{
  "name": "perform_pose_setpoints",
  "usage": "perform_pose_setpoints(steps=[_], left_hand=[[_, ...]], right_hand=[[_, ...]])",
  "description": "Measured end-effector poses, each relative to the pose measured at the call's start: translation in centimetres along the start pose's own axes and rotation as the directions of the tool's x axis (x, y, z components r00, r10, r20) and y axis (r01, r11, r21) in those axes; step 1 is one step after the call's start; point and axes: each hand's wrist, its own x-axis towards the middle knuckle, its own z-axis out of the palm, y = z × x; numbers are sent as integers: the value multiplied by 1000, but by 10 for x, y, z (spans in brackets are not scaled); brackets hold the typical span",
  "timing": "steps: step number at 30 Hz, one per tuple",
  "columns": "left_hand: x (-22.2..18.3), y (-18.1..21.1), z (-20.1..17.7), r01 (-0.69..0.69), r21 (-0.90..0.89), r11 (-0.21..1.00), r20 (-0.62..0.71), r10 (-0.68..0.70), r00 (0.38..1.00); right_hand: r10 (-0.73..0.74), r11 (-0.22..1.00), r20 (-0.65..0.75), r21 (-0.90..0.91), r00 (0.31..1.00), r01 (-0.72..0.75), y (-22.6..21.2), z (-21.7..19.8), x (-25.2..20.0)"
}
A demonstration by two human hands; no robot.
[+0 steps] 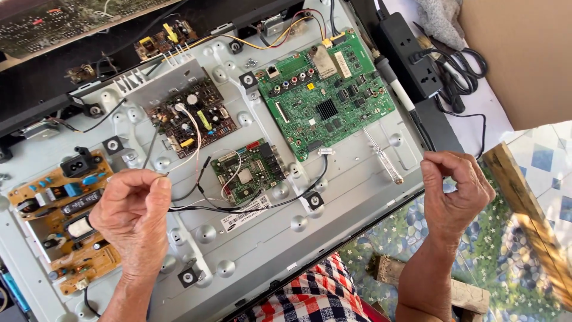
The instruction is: Repairing the internal components of a television by connecting wires and inspecting circuit boards
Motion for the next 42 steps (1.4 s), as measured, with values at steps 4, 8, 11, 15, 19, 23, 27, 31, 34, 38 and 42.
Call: perform_pose_setpoints(steps=[4,8,11,15,19,23,27,31,34,38,42], left_hand=[[-1,0,0,-6,59,998,11,5,1000],[-3,4,2,25,55,998,5,-26,1000],[-2,-3,1,24,63,998,-4,-24,1000],[1,0,1,4,145,989,-6,-3,1000],[2,3,4,13,91,996,-11,-12,1000],[4,-2,4,-13,29,999,4,13,1000],[4,2,3,-70,-92,993,51,75,996],[1,4,3,12,0,1000,9,-12,1000],[0,0,1,30,25,999,-1,-30,1000],[0,-1,2,2,62,998,-2,-2,1000],[-1,-3,1,20,62,998,-16,-19,1000]], right_hand=[[-31,998,-41,-53,999,28,8,-9,3],[-47,994,23,-102,999,49,14,-11,6],[-26,999,191,-40,981,34,31,-8,-1],[38,995,340,-96,940,-6,5,4,5],[-35,986,324,-141,945,85,-7,13,6],[-87,990,288,-85,954,116,-13,16,11],[-151,972,217,-147,964,185,19,5,15],[-75,976,184,-188,980,110,14,-11,22],[-2,964,272,-255,962,74,22,-14,16],[123,951,322,-309,939,-19,30,-9,10],[134,962,281,-266,950,-57,31,0,10]])
